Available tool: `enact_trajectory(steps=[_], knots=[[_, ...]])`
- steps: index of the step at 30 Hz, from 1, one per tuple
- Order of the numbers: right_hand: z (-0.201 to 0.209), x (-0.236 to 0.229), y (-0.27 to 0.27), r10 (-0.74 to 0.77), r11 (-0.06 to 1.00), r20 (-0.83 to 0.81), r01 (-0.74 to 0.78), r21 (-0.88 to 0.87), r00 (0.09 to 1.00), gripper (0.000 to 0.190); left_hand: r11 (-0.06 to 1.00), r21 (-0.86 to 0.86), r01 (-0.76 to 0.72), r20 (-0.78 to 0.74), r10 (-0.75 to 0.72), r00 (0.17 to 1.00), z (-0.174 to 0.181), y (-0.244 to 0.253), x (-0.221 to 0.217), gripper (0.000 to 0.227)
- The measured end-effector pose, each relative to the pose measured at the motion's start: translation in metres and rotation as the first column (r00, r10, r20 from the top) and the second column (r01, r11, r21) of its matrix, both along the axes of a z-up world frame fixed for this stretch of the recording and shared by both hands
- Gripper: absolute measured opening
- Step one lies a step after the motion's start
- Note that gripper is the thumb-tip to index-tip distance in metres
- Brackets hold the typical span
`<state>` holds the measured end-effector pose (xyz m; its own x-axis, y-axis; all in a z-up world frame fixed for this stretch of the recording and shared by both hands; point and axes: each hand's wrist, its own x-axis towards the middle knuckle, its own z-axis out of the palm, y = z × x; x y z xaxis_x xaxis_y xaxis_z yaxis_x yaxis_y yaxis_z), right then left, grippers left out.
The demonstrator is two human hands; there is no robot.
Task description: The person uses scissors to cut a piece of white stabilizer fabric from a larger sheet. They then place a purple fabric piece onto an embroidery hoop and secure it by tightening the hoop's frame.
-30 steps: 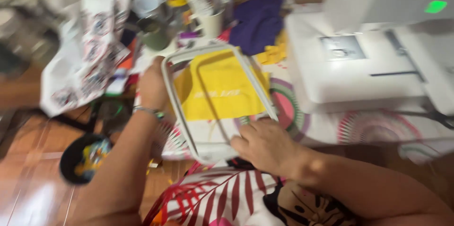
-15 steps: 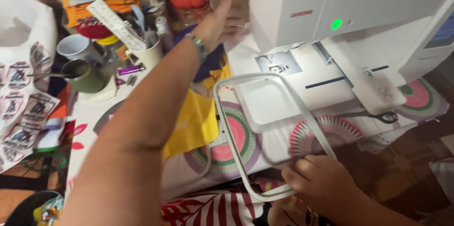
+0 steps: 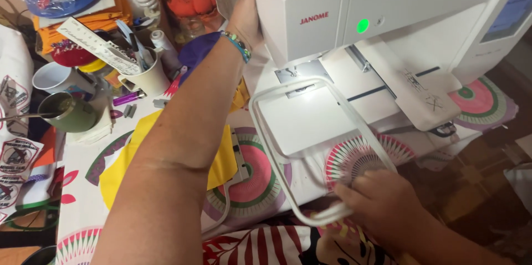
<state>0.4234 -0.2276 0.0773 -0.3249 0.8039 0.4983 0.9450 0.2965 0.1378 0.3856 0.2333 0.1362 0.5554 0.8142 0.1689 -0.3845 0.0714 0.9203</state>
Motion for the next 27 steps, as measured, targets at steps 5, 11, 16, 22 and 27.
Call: enact_trajectory(steps=[5,11,16,22,27], knots=[[0.014,0.0,0.024,-0.094,0.995,0.019,0.093,0.037,0.995,0.016,0.996,0.045,-0.071,0.201,0.061,0.978,-0.023,0.033,0.012,0.052],[0.036,0.003,0.053,-0.122,0.969,0.009,0.117,0.22,0.992,0.022,0.986,0.057,-0.154,0.183,0.141,0.973,-0.054,0.024,0.007,0.027],[-0.014,0.043,0.079,-0.205,0.973,0.0,0.203,-0.108,0.979,0.053,0.512,0.807,0.293,-0.535,0.426,0.73,-0.074,-0.022,-0.058,0.038],[-0.039,0.065,0.057,0.071,0.959,-0.196,-0.013,0.284,0.978,0.054,0.164,0.93,0.33,-0.36,0.592,0.721,-0.117,-0.034,-0.067,0.04],[-0.069,0.119,-0.032,-0.47,0.828,-0.366,0.545,0.132,0.803,0.028,0.12,0.962,0.244,-0.27,0.506,0.819,-0.135,0.013,-0.048,0.036]])
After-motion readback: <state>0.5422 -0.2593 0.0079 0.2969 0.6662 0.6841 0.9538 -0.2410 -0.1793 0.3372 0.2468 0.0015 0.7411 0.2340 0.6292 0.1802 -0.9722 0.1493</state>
